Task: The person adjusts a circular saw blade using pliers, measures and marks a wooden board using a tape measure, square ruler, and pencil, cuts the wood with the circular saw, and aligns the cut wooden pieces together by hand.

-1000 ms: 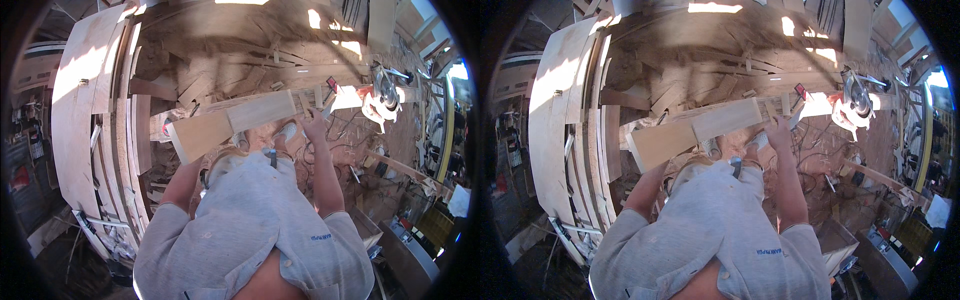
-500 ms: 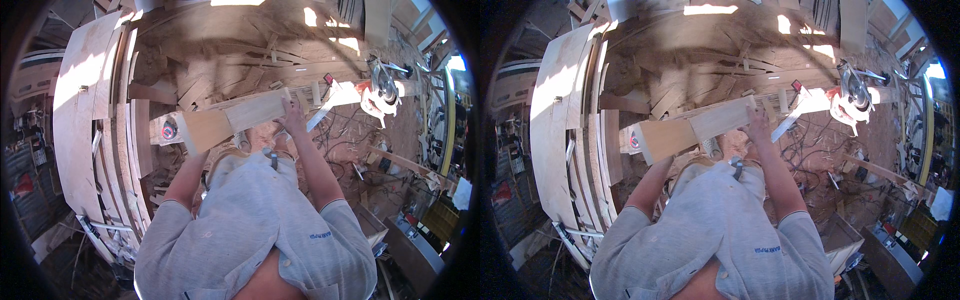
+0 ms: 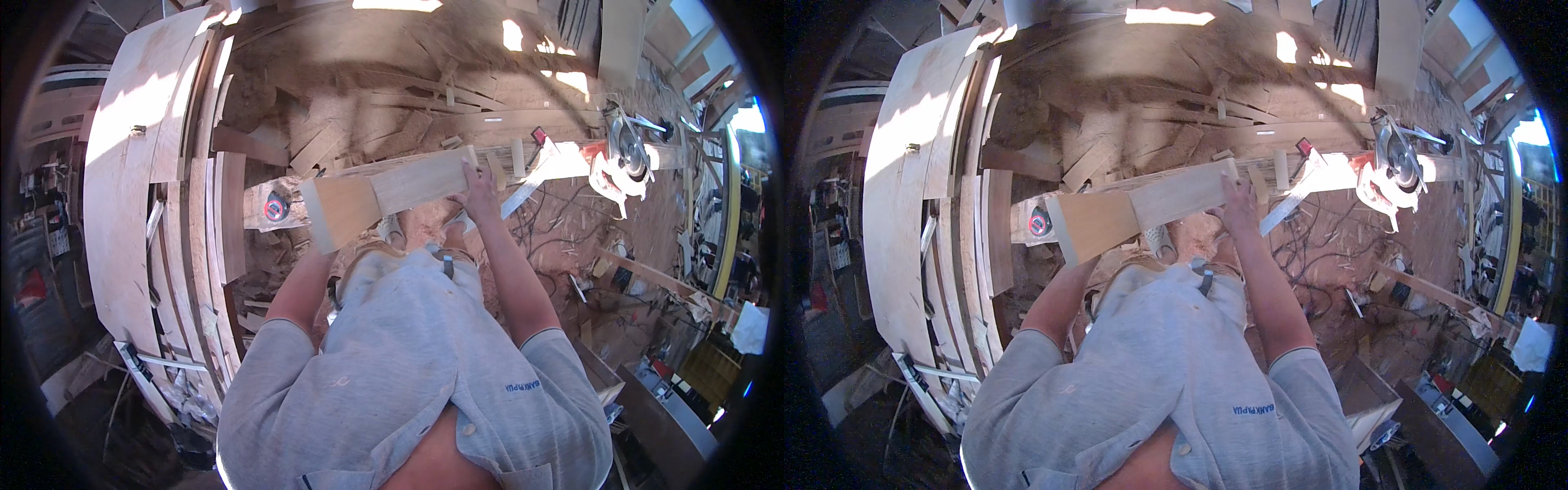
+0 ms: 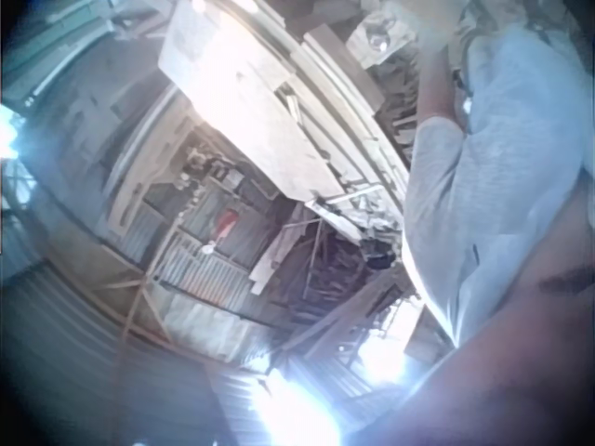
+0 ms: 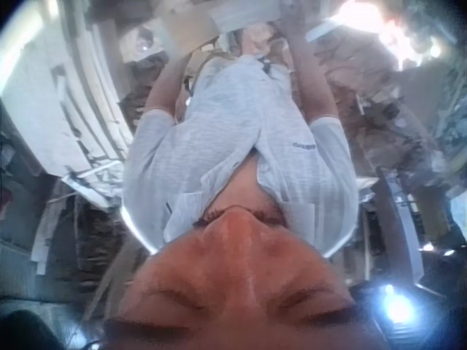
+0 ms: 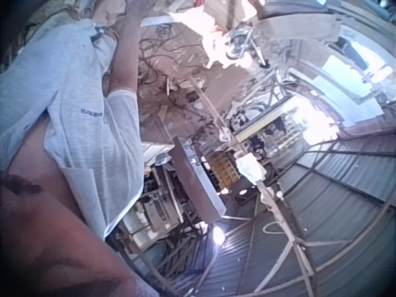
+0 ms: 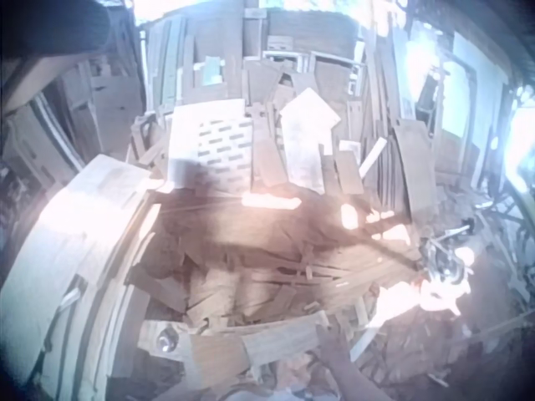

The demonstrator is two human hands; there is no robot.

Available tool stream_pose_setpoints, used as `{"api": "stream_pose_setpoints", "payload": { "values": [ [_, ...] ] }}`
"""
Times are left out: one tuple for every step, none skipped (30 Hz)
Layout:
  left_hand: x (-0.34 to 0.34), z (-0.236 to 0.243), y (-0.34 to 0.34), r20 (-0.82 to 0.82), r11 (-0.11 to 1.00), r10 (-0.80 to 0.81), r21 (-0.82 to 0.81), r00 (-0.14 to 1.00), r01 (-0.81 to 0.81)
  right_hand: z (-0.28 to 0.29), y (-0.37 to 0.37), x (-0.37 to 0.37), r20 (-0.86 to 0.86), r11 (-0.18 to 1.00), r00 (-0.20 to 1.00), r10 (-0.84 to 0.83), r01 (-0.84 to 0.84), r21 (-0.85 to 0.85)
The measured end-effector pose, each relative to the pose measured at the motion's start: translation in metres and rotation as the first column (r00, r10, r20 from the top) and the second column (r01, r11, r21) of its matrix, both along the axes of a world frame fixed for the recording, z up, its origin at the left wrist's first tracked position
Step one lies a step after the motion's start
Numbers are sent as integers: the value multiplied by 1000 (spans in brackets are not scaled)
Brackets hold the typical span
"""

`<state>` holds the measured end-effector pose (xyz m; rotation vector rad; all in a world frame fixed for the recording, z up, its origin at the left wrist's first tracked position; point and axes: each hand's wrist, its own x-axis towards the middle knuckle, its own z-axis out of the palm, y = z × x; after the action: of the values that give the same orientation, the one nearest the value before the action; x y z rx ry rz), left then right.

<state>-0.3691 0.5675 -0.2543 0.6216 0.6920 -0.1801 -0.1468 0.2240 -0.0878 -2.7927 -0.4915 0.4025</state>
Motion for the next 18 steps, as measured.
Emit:
{"api": "stream_pose_setpoints", "payload": {
  "values": [
    [0,-1,0,3,1000,6,-7,1000,-6,0,1,0,-12,1000,1000,-7,7,-9],
    [0,-1,-1,6,1000,12,-16,1000,-12,1,1,0,-11,1000,1000,-3,3,-9],
    [0,-2,0,8,1000,14,-21,1000,-14,1,2,1,-16,1000,1000,-1,1,-18],
    [0,-2,-1,11,999,20,-27,1000,-20,2,2,1,-22,1000,1000,1,-1,-28],
    [0,-3,0,12,999,26,-36,1000,-26,2,3,1,-22,1000,1000,5,-5,-29],
    [0,-4,-1,17,998,32,-46,999,-31,3,4,0,-28,999,1000,0,-1,-32],
    [0,-5,-1,21,998,37,-56,999,-36,2,3,0,-34,999,999,-6,5,-35],
    [1,-6,-1,25,997,43,-62,999,-41,0,3,0,-32,999,999,-4,2,-37],
    [1,-7,-2,30,996,47,-75,998,-45,-1,2,0,-5,999,1000,8,-8,-37],
    [3,-8,-2,36,995,48,-84,998,-45,-3,2,0,23,999,1000,21,-20,-37],
    [3,-8,-3,37,994,55,-98,998,-51,-4,2,0,23,999,999,25,-24,-39],
    [4,-9,-4,40,993,58,-106,998,-54,-5,1,0,25,999,999,28,-27,-43],
    [5,-10,-5,43,991,65,-118,997,-59,-6,1,1,27,999,999,30,-29,-46],
    [5,-11,-6,43,990,68,-126,997,-62,-6,1,1,27,998,999,34,-33,-48],
    [7,-12,-7,48,989,70,-136,996,-63,-6,1,2,14,998,999,31,-31,-60],
    [7,-12,-7,50,988,72,-143,996,-64,-5,2,2,0,997,1000,28,-27,-73],
    [8,-13,-8,50,986,75,-150,996,-67,-5,2,2,-1,997,1000,30,-30,-74],
    [9,-13,-9,52,985,78,-156,996,-69,-4,3,2,0,996,999,36,-36,-86]
  ]
}}
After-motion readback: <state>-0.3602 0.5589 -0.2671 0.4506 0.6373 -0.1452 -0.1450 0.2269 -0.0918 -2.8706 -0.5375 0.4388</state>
